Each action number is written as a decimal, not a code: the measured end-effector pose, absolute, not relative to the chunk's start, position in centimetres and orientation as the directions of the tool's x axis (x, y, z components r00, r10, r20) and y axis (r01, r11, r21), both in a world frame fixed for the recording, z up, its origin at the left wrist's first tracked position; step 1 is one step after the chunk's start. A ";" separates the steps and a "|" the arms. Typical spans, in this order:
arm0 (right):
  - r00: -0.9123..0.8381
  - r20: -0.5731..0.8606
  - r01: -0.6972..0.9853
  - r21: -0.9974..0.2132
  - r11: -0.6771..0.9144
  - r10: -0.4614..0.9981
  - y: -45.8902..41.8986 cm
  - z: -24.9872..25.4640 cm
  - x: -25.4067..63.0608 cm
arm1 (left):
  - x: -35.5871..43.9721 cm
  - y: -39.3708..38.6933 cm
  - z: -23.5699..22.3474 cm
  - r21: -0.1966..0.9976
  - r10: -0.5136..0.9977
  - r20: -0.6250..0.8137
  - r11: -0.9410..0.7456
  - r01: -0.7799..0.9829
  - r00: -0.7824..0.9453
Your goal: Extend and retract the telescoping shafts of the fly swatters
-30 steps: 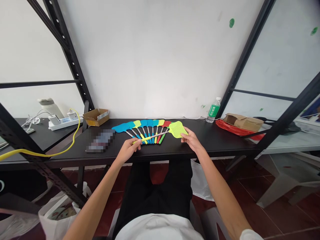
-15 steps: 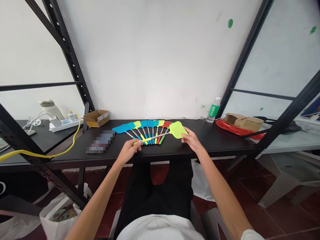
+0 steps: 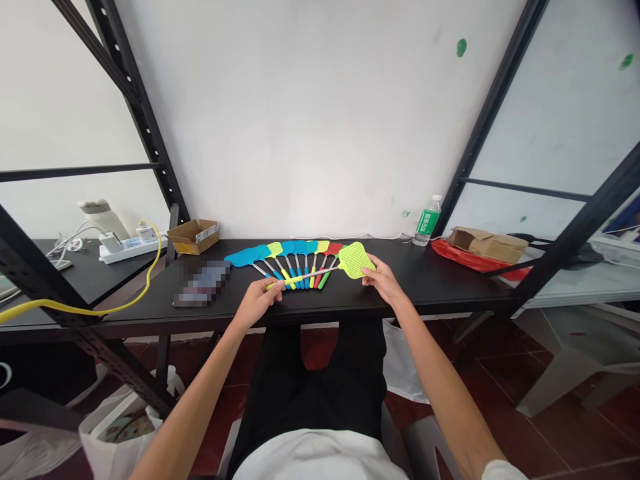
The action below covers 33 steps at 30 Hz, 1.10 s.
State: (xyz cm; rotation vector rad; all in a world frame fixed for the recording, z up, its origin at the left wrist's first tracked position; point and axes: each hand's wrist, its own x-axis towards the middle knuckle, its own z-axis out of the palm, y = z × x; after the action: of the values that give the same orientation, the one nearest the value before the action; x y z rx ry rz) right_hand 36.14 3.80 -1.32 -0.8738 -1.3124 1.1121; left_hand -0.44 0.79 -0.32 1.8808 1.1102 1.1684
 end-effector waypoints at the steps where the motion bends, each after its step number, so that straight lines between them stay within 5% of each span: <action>1: -0.071 0.285 -0.120 -0.954 0.275 0.956 3.8 -1.3 36.1 | -0.4 0.7 -0.3 0.847 0.901 0.361 -0.424 0.321 0.240; 33: -0.070 0.309 -0.117 -0.947 0.300 0.948 3.6 -1.3 36.0 | -0.3 0.5 0.0 0.861 0.913 0.339 -0.398 0.318 0.225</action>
State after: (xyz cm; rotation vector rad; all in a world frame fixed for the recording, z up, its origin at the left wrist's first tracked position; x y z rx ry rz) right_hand 35.97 3.59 -1.27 -0.8609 -1.3248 1.0863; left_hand -0.29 0.45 0.02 1.8468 1.1352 1.1617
